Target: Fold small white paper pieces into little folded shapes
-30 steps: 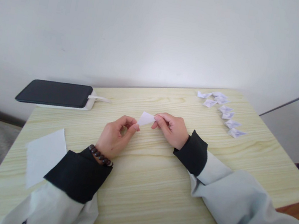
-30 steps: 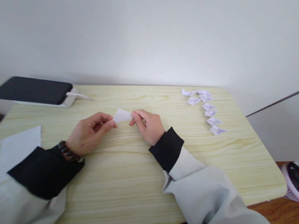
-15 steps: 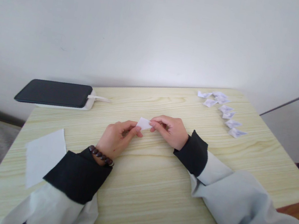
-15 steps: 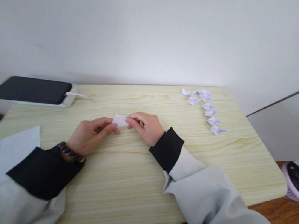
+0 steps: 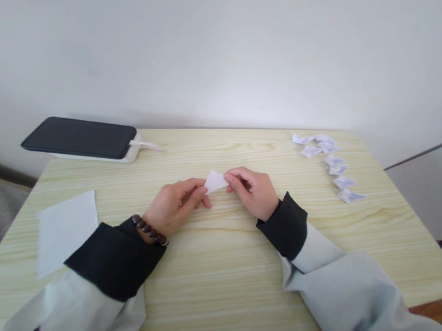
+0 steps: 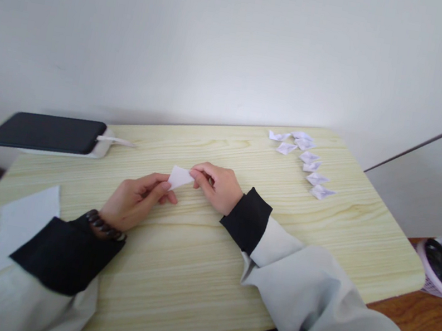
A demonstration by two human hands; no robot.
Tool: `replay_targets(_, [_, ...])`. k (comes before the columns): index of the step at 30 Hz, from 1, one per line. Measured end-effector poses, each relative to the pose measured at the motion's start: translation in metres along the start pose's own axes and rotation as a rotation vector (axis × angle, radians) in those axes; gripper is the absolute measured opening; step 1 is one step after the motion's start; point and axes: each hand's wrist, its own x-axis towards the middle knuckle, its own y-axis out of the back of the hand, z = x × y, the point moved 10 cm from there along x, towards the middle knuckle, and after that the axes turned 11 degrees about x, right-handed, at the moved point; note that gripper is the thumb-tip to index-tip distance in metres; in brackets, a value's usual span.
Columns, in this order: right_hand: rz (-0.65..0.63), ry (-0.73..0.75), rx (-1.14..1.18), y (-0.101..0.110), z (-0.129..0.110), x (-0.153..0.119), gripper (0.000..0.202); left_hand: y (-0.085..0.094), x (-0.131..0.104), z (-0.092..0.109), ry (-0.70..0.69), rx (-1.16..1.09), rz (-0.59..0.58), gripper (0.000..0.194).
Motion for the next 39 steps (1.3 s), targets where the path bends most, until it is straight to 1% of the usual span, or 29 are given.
replay_targets(4, [-0.042, 0.003, -0.001, -0.005, 0.001, 0.000, 0.021, -0.002, 0.000, -0.006, 0.015, 0.015, -0.003, 0.031])
replay_targets(8, [-0.056, -0.013, 0.004, -0.006, 0.003, 0.000, 0.021, -0.005, 0.000, -0.007, -0.005, 0.053, -0.019, 0.032])
replay_targets(13, [-0.041, 0.007, 0.008, -0.004, 0.000, -0.001, 0.021, -0.003, -0.001, -0.005, 0.014, -0.029, -0.020, 0.038])
replay_targets(15, [-0.033, 0.020, 0.005, -0.002, -0.002, -0.001, 0.021, -0.003, -0.001, -0.002, 0.012, -0.037, -0.026, 0.037])
replay_targets(17, [-0.031, 0.029, 0.008, -0.002, -0.004, -0.002, 0.021, -0.003, 0.000, 0.001, -0.008, 0.047, -0.040, 0.034])
replay_targets(19, [-0.034, 0.032, 0.012, -0.002, -0.004, -0.002, 0.020, -0.003, 0.001, 0.002, -0.027, 0.135, -0.044, 0.040])
replay_targets(21, [-0.042, 0.035, 0.018, -0.003, -0.005, -0.002, 0.020, -0.003, 0.002, 0.001, -0.034, 0.169, -0.039, 0.042])
replay_targets(26, [-0.043, 0.029, 0.038, -0.004, -0.004, -0.001, 0.020, -0.004, 0.001, 0.000, -0.031, 0.143, -0.055, 0.038])
replay_targets(32, [0.020, 0.044, -0.006, 0.003, -0.006, -0.002, 0.022, 0.000, -0.001, -0.004, 0.041, 0.012, -0.026, 0.053])
replay_targets(35, [0.032, 0.051, -0.013, 0.005, -0.006, -0.002, 0.021, -0.003, 0.000, -0.004, 0.027, -0.032, -0.048, 0.047])
replay_targets(39, [0.038, 0.029, 0.000, 0.004, -0.004, -0.001, 0.022, -0.005, 0.001, -0.005, 0.003, 0.022, -0.049, 0.038])
